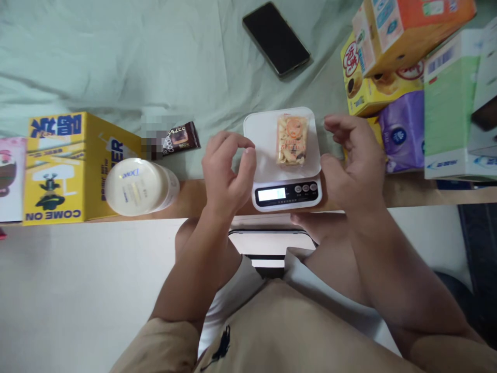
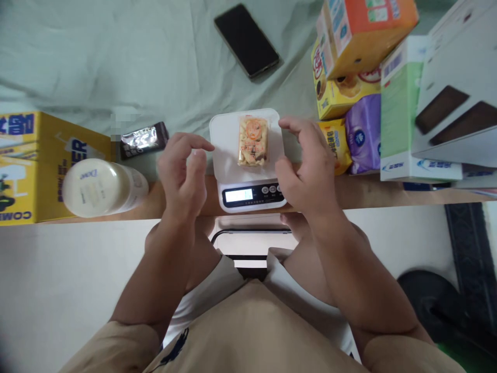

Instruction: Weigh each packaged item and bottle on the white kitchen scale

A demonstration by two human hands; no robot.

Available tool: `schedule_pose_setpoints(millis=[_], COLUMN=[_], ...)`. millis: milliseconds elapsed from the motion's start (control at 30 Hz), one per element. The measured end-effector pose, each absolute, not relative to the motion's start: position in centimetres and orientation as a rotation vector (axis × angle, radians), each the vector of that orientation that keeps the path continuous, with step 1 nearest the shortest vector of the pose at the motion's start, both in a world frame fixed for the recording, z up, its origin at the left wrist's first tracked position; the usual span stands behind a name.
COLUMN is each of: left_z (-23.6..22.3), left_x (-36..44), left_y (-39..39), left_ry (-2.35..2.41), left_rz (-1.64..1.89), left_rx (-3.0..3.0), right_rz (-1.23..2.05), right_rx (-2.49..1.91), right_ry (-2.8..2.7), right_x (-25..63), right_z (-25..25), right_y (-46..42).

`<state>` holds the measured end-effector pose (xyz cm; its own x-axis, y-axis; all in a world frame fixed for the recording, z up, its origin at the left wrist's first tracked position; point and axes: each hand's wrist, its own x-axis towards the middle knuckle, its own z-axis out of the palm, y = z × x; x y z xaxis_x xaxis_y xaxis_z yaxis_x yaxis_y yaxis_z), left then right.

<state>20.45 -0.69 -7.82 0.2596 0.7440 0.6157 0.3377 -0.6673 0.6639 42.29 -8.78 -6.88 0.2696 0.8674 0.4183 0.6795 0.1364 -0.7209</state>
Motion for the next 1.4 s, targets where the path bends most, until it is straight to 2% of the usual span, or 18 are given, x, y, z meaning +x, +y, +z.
schedule_pose_setpoints(millis=[367,800,1033,1233,1400], left_z=[-8.4,-7.5,-6.0,-5.7,-5.2], left_x=[20.4,20.3,19.1,17.2,16.3], left_y=[-0.9,-1.7,-2.8,-3.4,-3.6], left_ry=[0.986,1.04,0.869,0.877,0.96], left_rz=[1.331,1.35,1.836,1.97,1.833], left_rx=[2.096,2.087,2.101,2.013,1.803], right_rz=[0.262,0.227,0.069,0.156,0.488], right_rx=[-1.594,-1.857,-1.573,-1.574,-1.588], right_ry=[-1.503,-1.611,-1.711,-1.761,-1.967], right_x=[41.9,35.0,31.8,29.2,27.7], right_z=[-6.5,-5.4,-5.3,-3.9,-1.9], right_y=[-8.8,-7.3,-6.9,-5.0,0.2])
